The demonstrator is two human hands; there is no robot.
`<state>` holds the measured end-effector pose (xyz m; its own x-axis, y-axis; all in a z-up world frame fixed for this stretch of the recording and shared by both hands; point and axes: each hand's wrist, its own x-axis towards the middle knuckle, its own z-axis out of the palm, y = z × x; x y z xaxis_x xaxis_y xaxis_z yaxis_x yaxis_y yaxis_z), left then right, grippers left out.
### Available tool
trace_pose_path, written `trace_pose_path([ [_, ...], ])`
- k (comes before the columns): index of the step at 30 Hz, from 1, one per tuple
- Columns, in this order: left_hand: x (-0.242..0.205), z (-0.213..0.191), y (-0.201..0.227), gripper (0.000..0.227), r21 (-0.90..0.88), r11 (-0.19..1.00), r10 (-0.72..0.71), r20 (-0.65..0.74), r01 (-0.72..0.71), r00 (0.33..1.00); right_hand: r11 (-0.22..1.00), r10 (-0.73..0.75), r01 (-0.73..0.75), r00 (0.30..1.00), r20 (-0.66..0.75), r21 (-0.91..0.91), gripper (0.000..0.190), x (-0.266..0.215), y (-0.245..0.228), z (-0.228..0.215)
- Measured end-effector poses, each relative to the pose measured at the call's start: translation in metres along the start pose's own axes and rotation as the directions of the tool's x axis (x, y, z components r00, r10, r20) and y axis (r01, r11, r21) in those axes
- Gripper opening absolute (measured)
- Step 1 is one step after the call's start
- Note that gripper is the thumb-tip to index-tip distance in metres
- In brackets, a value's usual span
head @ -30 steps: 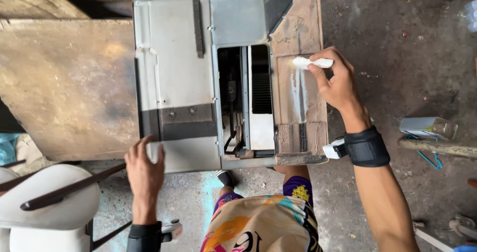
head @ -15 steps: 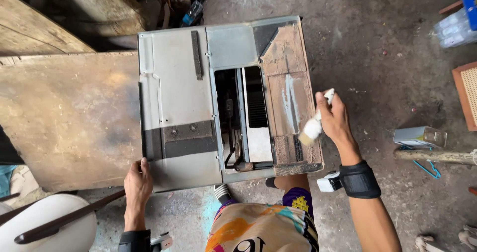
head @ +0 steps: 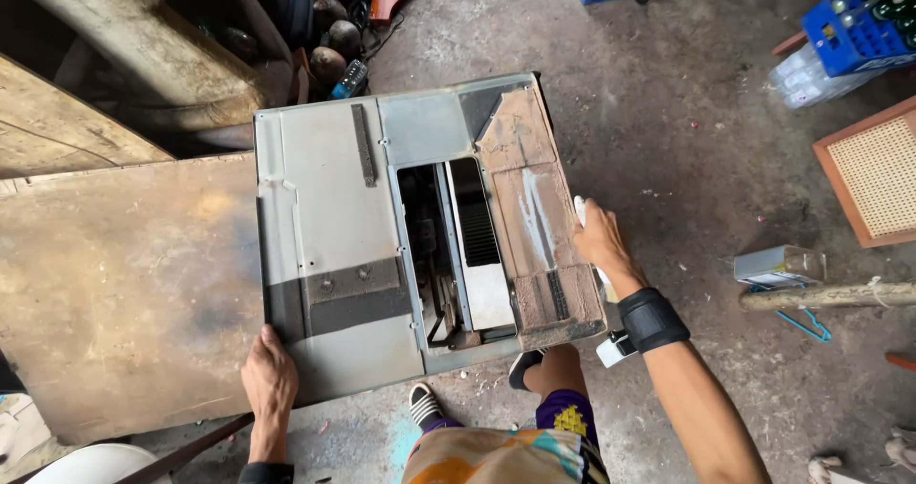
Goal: Clean the internal components of an air conditioning unit using a brush and a thin scraper.
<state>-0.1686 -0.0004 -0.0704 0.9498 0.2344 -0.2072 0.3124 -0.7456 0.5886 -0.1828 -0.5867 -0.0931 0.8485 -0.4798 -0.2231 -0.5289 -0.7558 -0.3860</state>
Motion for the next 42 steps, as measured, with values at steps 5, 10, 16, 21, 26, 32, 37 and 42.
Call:
trace_pose_path([
  [5,-0.003,0.000,-0.004,0.054,0.089,0.980,0.190,-0.174,-0.177,0.966,0.993,-0.030,0.033,0.999,-0.024,0.110,0.032,-0.013,-0.011,-0.023],
  [10,-0.004,-0.002,0.018,0.055,0.050,0.978,0.208,-0.169,-0.202,0.963,0.984,-0.059,0.069,0.996,-0.066,0.165,0.027,-0.021,-0.006,-0.043],
  [16,0.007,0.019,0.043,0.056,0.063,0.988,0.146,-0.143,-0.138,0.979,0.982,-0.056,0.073,0.993,-0.101,0.175,0.024,-0.007,0.011,-0.056],
  [21,0.011,0.035,0.049,0.055,0.064,0.979,0.201,-0.174,-0.193,0.964,0.973,-0.014,0.037,0.995,-0.103,0.229,0.020,-0.005,0.024,-0.064],
  [26,0.008,0.023,0.052,0.054,0.046,0.989,0.149,-0.201,-0.143,0.968,0.964,-0.076,0.108,0.988,-0.137,0.243,0.016,-0.007,0.000,-0.083],
  [32,0.002,-0.001,0.005,0.050,-0.021,0.987,0.147,-0.279,-0.159,0.949,0.930,-0.234,0.270,0.958,-0.165,0.249,0.016,0.002,-0.048,-0.057],
  [37,0.003,-0.019,-0.013,0.055,0.008,1.000,0.017,-0.260,-0.015,0.965,0.942,-0.270,0.293,0.951,-0.148,0.161,0.021,0.017,-0.083,-0.034],
  [42,0.021,-0.024,-0.015,0.054,-0.026,0.999,0.036,-0.286,-0.045,0.958,0.953,-0.292,0.300,0.947,-0.133,0.046,0.027,0.043,-0.105,-0.029],
])
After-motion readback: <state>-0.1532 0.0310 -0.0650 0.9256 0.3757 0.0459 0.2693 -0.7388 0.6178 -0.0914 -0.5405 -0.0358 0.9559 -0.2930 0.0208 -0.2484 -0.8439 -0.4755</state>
